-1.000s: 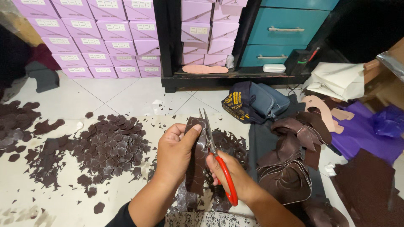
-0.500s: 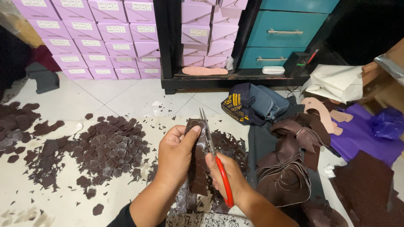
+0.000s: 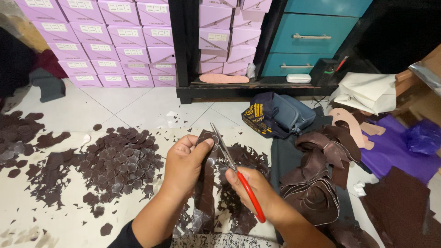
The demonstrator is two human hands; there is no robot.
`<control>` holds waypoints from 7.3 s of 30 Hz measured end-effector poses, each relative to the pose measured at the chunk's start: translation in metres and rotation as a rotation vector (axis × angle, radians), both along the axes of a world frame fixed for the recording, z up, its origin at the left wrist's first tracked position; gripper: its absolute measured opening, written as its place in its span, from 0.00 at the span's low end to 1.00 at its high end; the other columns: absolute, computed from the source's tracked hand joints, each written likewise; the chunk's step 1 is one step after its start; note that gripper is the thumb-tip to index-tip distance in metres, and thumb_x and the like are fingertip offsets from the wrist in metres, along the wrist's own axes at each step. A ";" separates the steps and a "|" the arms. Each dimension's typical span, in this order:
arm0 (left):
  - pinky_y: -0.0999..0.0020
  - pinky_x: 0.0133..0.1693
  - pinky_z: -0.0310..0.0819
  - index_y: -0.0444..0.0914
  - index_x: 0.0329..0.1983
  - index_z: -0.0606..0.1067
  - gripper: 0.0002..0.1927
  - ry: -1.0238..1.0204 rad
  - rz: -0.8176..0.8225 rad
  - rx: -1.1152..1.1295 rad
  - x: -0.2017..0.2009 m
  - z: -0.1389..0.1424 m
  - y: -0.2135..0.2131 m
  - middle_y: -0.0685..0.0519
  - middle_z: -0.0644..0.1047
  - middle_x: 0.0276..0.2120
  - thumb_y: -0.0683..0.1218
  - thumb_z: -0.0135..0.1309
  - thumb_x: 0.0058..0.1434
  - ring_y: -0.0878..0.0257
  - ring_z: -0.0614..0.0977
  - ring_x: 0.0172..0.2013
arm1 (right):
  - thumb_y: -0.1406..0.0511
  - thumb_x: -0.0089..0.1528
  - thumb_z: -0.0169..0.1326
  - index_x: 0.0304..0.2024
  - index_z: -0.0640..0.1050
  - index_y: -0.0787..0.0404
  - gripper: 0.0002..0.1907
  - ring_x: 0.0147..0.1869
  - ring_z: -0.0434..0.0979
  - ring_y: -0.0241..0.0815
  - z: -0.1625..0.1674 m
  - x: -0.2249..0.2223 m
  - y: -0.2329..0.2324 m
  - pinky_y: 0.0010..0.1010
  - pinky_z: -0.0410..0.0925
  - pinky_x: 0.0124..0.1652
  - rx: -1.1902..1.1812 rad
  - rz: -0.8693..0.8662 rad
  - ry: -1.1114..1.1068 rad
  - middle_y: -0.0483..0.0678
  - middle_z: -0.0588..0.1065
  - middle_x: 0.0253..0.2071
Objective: The person sits on the floor and uses red-handled scissors to cut small flower-shaped pieces from a dark brown sheet. The cut pieces are placed into a growing pile on the floor while the person repeatedly picks up new sections of the sheet to continue cutting.
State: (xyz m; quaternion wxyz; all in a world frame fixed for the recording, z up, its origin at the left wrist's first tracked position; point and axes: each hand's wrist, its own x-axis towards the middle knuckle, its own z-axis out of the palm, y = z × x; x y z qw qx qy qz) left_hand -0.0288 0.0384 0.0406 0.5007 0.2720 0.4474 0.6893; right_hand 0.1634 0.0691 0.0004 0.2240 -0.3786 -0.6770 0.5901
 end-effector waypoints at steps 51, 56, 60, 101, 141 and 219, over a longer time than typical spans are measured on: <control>0.62 0.52 0.70 0.42 0.61 0.69 0.29 -0.154 0.075 0.189 0.020 -0.040 0.014 0.47 0.77 0.46 0.56 0.60 0.59 0.59 0.77 0.49 | 0.44 0.68 0.47 0.25 0.71 0.61 0.30 0.26 0.59 0.29 -0.005 -0.011 -0.008 0.27 0.61 0.26 0.227 -0.135 0.039 0.39 0.63 0.20; 0.66 0.43 0.75 0.34 0.44 0.77 0.12 -0.359 0.193 0.178 0.024 -0.036 0.015 0.52 0.80 0.38 0.42 0.64 0.59 0.62 0.80 0.39 | 0.41 0.63 0.47 0.25 0.69 0.60 0.30 0.17 0.60 0.33 -0.003 -0.011 -0.010 0.27 0.59 0.17 -0.281 -0.150 0.056 0.41 0.62 0.18; 0.67 0.38 0.73 0.37 0.43 0.76 0.11 -0.275 0.218 0.190 0.029 -0.031 0.014 0.53 0.79 0.37 0.41 0.64 0.59 0.64 0.80 0.37 | 0.40 0.63 0.45 0.26 0.68 0.60 0.31 0.16 0.61 0.34 0.000 -0.014 -0.011 0.27 0.61 0.18 -0.333 -0.126 0.039 0.42 0.62 0.17; 0.71 0.34 0.70 0.37 0.39 0.79 0.10 -0.101 0.319 -0.069 0.030 0.007 -0.002 0.54 0.82 0.33 0.42 0.62 0.54 0.63 0.84 0.33 | 0.44 0.66 0.44 0.26 0.67 0.58 0.27 0.17 0.58 0.30 0.002 -0.011 -0.005 0.25 0.55 0.18 -0.147 -0.028 0.062 0.39 0.61 0.18; 0.71 0.30 0.66 0.38 0.36 0.77 0.07 -0.016 0.240 -0.071 0.024 0.013 -0.010 0.57 0.77 0.30 0.43 0.63 0.56 0.69 0.73 0.28 | 0.44 0.66 0.44 0.30 0.68 0.58 0.26 0.19 0.60 0.29 0.005 -0.006 0.000 0.25 0.55 0.19 -0.031 0.059 0.059 0.38 0.62 0.18; 0.71 0.32 0.67 0.35 0.34 0.80 0.08 -0.345 0.297 -0.233 0.021 -0.005 -0.005 0.54 0.80 0.31 0.43 0.64 0.54 0.67 0.77 0.31 | 0.43 0.67 0.45 0.26 0.69 0.60 0.29 0.22 0.60 0.31 -0.015 -0.030 -0.015 0.25 0.58 0.22 -0.120 -0.079 0.118 0.40 0.64 0.21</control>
